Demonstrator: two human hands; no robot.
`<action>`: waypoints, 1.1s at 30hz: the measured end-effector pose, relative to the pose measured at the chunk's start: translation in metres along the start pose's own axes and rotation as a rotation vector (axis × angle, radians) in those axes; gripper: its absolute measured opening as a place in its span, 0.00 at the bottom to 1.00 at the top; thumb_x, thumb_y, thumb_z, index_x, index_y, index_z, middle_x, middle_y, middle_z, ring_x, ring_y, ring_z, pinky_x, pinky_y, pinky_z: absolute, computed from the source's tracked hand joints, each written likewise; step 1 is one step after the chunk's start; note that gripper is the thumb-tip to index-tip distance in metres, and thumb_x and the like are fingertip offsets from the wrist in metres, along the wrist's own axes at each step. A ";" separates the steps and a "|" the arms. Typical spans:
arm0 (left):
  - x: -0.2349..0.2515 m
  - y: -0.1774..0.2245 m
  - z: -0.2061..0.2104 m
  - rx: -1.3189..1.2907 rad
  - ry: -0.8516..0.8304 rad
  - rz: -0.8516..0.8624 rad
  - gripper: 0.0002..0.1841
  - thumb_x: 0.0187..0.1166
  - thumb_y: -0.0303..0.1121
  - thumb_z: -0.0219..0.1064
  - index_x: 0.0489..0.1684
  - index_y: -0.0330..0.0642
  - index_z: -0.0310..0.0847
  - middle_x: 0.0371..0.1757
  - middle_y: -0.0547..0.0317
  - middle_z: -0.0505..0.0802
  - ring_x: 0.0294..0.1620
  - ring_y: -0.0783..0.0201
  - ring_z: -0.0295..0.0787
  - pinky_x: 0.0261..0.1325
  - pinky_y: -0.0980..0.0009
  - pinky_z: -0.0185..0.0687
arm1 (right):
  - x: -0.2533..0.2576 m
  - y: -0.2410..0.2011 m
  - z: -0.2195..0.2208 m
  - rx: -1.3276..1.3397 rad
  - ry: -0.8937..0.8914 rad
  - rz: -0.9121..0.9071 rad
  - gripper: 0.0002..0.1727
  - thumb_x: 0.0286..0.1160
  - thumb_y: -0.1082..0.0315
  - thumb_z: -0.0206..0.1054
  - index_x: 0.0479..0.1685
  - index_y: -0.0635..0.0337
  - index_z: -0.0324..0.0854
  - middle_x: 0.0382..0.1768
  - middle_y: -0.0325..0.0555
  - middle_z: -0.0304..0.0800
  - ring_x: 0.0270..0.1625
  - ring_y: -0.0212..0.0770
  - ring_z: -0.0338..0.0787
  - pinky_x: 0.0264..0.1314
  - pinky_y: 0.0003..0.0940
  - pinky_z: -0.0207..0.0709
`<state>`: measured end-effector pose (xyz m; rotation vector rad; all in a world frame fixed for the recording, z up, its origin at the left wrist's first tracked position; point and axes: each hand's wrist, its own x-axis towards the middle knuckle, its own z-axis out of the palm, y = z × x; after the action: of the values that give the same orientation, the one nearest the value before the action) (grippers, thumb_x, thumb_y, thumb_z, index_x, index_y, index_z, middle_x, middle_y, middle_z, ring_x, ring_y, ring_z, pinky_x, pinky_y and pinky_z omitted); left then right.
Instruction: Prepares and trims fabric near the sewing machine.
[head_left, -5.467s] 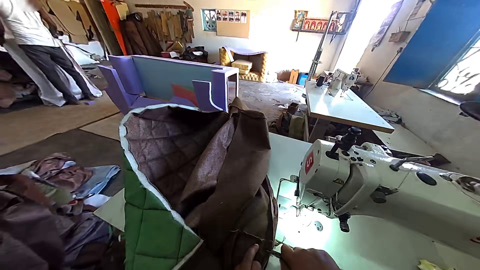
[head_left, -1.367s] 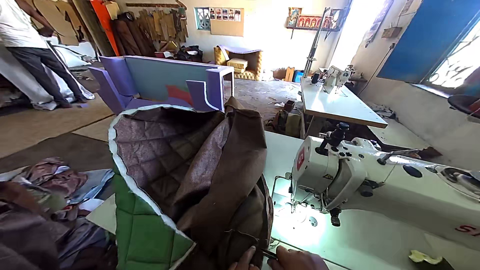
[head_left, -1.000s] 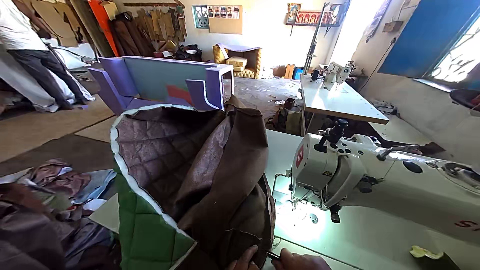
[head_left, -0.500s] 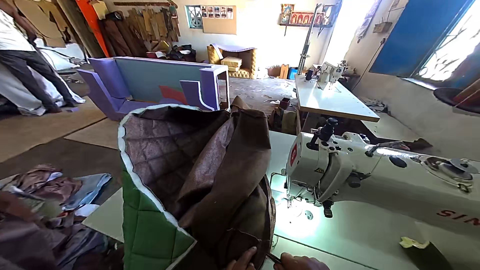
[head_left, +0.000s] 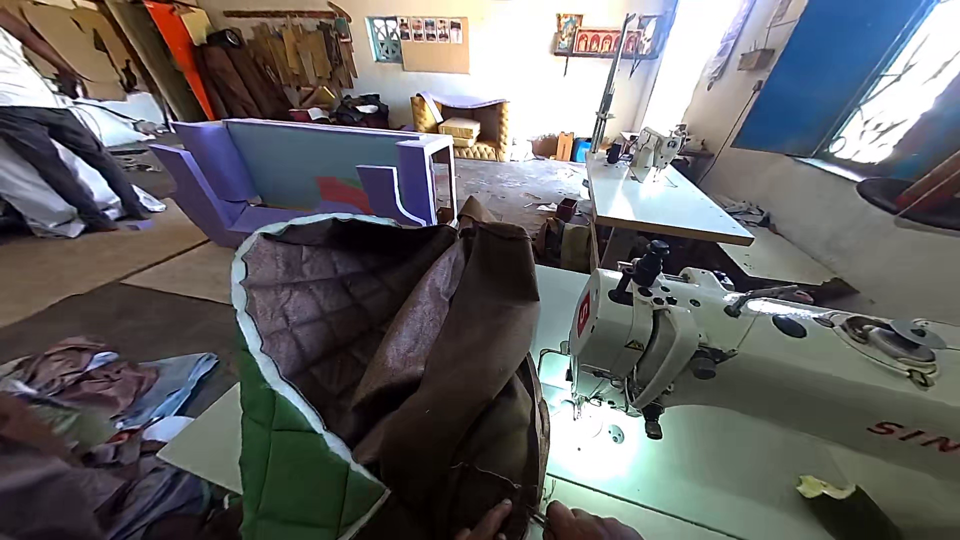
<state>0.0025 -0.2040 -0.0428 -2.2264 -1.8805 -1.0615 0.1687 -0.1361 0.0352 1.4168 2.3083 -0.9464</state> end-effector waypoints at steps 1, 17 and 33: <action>-0.001 0.000 0.001 0.006 0.000 0.002 0.08 0.73 0.25 0.63 0.30 0.32 0.89 0.57 0.43 0.96 0.41 0.47 0.97 0.43 0.54 0.90 | 0.000 -0.002 0.000 -0.009 -0.002 -0.004 0.25 0.94 0.55 0.43 0.64 0.64 0.80 0.49 0.64 0.92 0.56 0.67 0.92 0.50 0.68 0.82; -0.003 -0.001 0.003 0.019 0.032 0.012 0.08 0.74 0.27 0.64 0.31 0.34 0.89 0.56 0.45 0.96 0.39 0.49 0.97 0.41 0.57 0.90 | 0.009 0.006 0.018 -0.091 0.140 -0.083 0.29 0.95 0.49 0.41 0.58 0.64 0.81 0.41 0.63 0.92 0.46 0.65 0.95 0.41 0.63 0.85; -0.005 -0.003 0.003 0.023 0.048 0.014 0.08 0.74 0.27 0.64 0.30 0.36 0.89 0.56 0.46 0.97 0.37 0.50 0.96 0.41 0.58 0.90 | 0.009 0.003 0.012 -0.008 0.024 0.007 0.32 0.94 0.46 0.38 0.60 0.64 0.80 0.43 0.64 0.92 0.52 0.67 0.94 0.48 0.68 0.83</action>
<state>0.0015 -0.2061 -0.0487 -2.1783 -1.8467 -1.0755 0.1659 -0.1365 0.0202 1.4396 2.3199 -0.9221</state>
